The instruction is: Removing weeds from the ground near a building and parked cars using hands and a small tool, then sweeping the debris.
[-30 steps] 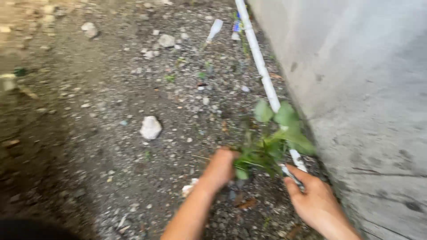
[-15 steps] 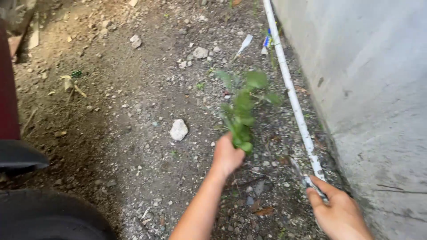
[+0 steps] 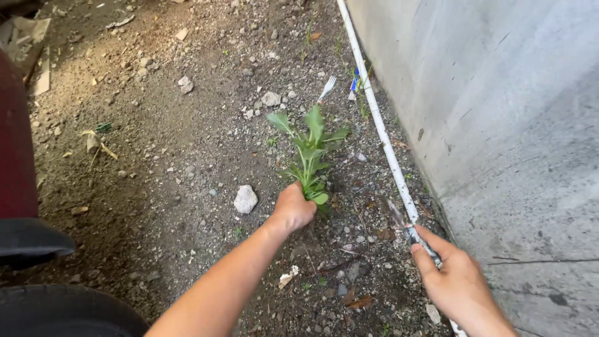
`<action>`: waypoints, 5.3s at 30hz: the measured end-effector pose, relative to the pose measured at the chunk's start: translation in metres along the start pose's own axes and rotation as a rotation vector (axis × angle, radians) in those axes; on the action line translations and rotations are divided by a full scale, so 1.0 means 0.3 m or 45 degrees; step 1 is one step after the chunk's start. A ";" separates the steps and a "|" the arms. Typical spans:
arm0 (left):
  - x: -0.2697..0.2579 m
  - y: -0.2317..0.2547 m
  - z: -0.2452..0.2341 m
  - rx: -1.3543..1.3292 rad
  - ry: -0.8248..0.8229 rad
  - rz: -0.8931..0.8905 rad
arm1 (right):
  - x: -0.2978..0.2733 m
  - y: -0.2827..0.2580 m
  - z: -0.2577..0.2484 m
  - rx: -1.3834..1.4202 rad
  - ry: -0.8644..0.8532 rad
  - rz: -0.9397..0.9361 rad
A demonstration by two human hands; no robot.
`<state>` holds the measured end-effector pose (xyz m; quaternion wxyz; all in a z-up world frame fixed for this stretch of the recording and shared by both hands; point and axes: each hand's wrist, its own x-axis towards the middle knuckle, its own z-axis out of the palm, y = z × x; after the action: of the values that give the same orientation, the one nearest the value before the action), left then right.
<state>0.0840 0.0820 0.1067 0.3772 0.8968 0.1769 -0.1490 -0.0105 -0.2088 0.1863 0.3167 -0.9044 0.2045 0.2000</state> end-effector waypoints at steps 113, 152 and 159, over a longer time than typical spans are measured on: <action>0.810 -0.086 -0.192 0.109 0.641 0.467 | 0.653 -0.506 0.388 0.296 0.092 -0.299; 0.862 0.361 0.227 -0.503 0.264 0.415 | 0.594 -0.211 0.282 0.071 0.289 0.131; 0.870 0.304 -0.131 -0.422 0.319 0.274 | 0.578 -0.286 0.209 0.134 0.270 0.262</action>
<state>0.3616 0.1046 0.0855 0.5082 0.8477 0.1477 0.0357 0.1626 -0.1486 0.0981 0.3182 -0.8768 0.3386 0.1237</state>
